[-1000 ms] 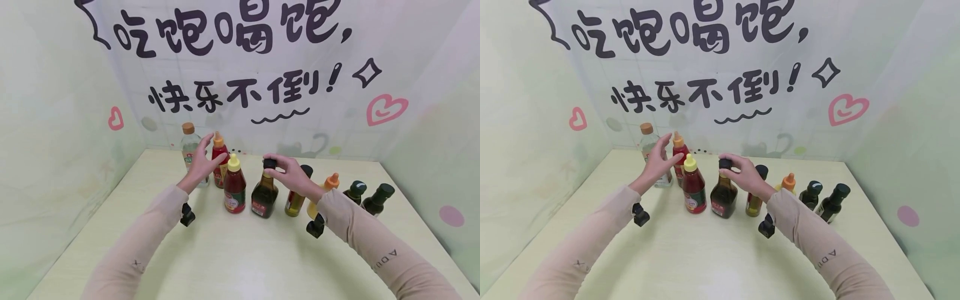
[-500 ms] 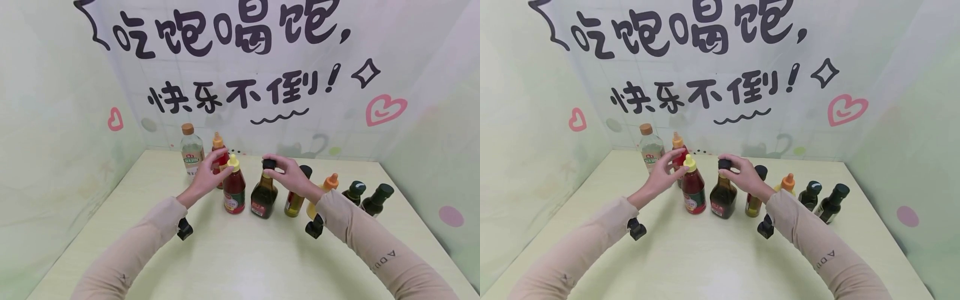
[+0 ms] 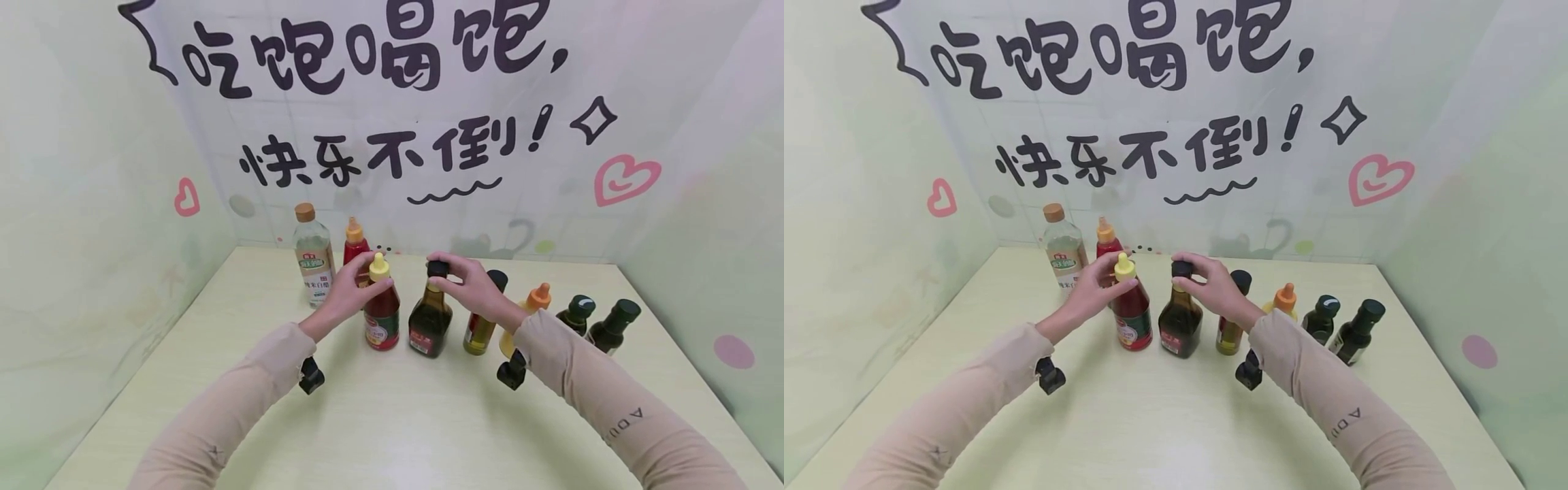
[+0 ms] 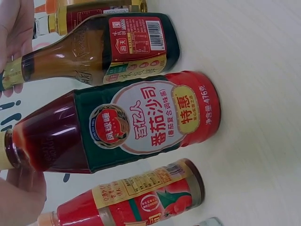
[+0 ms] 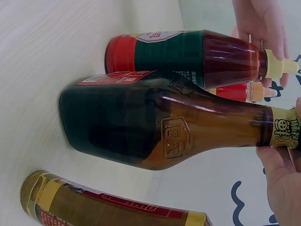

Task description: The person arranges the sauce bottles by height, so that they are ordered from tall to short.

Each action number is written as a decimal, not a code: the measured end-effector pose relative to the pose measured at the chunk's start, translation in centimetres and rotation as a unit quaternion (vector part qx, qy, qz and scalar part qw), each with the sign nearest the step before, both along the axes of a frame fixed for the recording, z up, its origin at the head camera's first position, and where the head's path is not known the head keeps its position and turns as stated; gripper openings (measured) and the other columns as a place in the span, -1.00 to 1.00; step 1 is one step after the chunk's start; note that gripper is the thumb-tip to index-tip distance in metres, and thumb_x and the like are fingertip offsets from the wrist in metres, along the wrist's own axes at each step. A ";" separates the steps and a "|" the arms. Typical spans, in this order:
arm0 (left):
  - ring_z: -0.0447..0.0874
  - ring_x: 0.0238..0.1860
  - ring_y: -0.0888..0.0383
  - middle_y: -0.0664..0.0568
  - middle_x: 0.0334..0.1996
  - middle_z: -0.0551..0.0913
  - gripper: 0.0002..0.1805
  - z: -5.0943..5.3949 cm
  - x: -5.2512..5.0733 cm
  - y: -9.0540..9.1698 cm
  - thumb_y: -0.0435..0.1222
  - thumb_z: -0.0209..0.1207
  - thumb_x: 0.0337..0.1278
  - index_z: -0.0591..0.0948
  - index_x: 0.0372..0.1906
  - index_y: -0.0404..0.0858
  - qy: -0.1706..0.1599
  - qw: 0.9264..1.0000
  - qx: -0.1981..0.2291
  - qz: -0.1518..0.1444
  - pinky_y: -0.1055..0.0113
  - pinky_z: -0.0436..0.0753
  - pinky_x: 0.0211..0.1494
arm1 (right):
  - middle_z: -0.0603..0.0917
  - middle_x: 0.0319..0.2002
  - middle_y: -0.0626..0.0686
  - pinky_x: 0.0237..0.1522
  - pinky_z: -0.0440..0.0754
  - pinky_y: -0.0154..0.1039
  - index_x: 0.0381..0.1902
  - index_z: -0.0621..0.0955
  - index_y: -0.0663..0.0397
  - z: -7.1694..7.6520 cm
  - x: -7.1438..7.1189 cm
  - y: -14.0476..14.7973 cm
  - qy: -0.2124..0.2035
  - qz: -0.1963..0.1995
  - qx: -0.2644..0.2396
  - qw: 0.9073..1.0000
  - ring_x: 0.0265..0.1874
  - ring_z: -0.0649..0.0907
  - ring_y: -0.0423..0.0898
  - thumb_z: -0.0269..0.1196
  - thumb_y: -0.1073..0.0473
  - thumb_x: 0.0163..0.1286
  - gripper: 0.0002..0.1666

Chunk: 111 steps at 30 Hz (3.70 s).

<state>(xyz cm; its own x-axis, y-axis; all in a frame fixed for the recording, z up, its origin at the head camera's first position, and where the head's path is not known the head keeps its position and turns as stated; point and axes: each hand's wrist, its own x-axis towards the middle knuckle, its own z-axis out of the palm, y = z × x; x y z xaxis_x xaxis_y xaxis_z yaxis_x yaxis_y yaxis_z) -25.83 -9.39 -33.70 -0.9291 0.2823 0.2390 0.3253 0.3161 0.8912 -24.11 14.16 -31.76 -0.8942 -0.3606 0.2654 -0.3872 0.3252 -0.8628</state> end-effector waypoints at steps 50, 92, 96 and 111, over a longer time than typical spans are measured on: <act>0.44 0.05 0.05 -0.03 0.04 0.50 -0.45 -1.3 -0.9 0.1 -0.20 0.25 -0.05 0.43 0.13 -0.17 -0.064 0.996 0.059 0.005 0.13 0.46 0.03 | 0.43 0.09 0.15 -0.04 0.47 -0.04 0.09 0.43 0.11 -0.4 -0.2 0.1 0.000 -0.002 -0.002 1.000 0.07 0.44 0.08 0.20 0.18 0.21 -0.53; 0.51 -0.03 0.11 -0.08 -0.01 0.54 -0.46 2.3 -4.0 4.1 -0.31 0.23 -0.03 0.42 0.15 -0.25 -0.019 0.997 0.029 0.067 0.26 0.48 0.02 | 0.45 0.06 0.25 -0.01 0.44 -0.01 0.10 0.40 0.27 1.7 1.5 -0.7 0.000 -0.006 0.009 1.000 0.07 0.43 0.14 0.13 0.33 0.24 -0.56; 0.52 -0.05 0.11 -0.07 -0.03 0.55 -0.49 2.1 -4.7 4.5 -0.29 0.23 -0.03 0.45 0.12 -0.24 -0.019 0.996 0.026 0.082 0.26 0.48 0.01 | 0.44 0.07 0.25 0.00 0.43 -0.01 0.10 0.40 0.26 1.6 1.6 -0.6 -0.004 -0.007 0.007 1.000 0.08 0.42 0.14 0.14 0.32 0.24 -0.56; 0.52 -0.07 0.08 -0.12 -0.06 0.56 -0.51 0.7 -6.7 5.4 -0.34 0.26 -0.08 0.49 0.06 -0.30 0.012 0.991 0.046 0.126 0.29 0.48 0.00 | 0.45 0.06 0.24 0.04 0.39 0.01 0.09 0.40 0.27 1.6 1.5 -0.6 0.001 -0.006 0.000 1.000 0.07 0.43 0.14 0.15 0.32 0.23 -0.55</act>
<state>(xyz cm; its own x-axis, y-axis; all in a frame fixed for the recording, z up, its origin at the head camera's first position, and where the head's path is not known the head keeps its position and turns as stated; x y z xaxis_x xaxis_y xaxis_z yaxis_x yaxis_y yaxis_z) -32.48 -4.04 -33.05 -0.9609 0.0174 0.2762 0.2680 0.3075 0.9130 -22.65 13.56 -30.15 -0.8980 -0.3499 0.2668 -0.3848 0.3304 -0.8618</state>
